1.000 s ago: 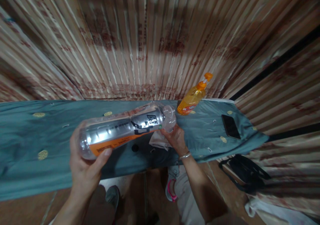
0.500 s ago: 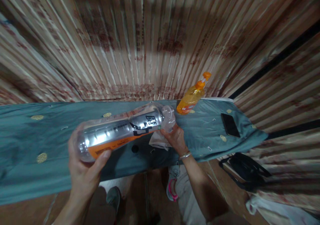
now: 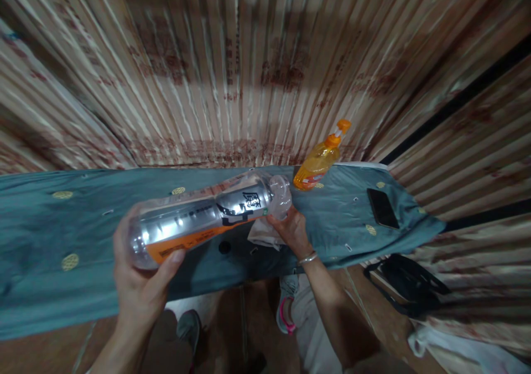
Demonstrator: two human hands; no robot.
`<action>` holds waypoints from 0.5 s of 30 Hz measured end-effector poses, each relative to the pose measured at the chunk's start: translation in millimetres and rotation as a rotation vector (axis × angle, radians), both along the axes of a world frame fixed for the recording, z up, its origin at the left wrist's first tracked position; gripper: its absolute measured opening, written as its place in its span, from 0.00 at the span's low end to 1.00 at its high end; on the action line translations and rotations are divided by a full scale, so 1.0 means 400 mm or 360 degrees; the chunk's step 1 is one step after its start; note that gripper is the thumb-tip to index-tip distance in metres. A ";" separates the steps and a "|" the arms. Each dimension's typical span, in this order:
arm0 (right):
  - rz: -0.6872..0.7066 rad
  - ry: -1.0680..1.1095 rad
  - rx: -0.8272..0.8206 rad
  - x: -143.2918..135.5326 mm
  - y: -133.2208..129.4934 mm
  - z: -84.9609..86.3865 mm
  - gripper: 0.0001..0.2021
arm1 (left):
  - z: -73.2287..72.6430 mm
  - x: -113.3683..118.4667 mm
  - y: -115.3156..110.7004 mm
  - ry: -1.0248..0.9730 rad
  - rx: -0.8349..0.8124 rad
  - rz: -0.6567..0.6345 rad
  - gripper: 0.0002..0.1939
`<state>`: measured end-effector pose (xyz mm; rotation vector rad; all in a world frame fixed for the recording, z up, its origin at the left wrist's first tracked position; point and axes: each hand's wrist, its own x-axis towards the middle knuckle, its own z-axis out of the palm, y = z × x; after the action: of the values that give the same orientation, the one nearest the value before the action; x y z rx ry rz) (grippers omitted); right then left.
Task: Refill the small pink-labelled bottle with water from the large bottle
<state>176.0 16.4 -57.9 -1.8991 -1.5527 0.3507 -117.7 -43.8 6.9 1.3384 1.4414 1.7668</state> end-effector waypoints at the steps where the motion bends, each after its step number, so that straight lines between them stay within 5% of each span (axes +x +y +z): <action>1: 0.0004 0.0003 0.0010 0.001 0.000 -0.001 0.18 | 0.005 0.002 0.000 -0.0044 -0.0027 0.0006 0.54; 15: 0.0031 0.0006 0.0020 0.002 0.000 0.005 0.19 | -0.006 0.001 -0.001 0.0141 0.0047 0.0034 0.52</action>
<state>176.9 16.3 -55.7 -1.8738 -1.5682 0.3521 -117.2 -44.1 4.6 1.4383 1.4871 1.7689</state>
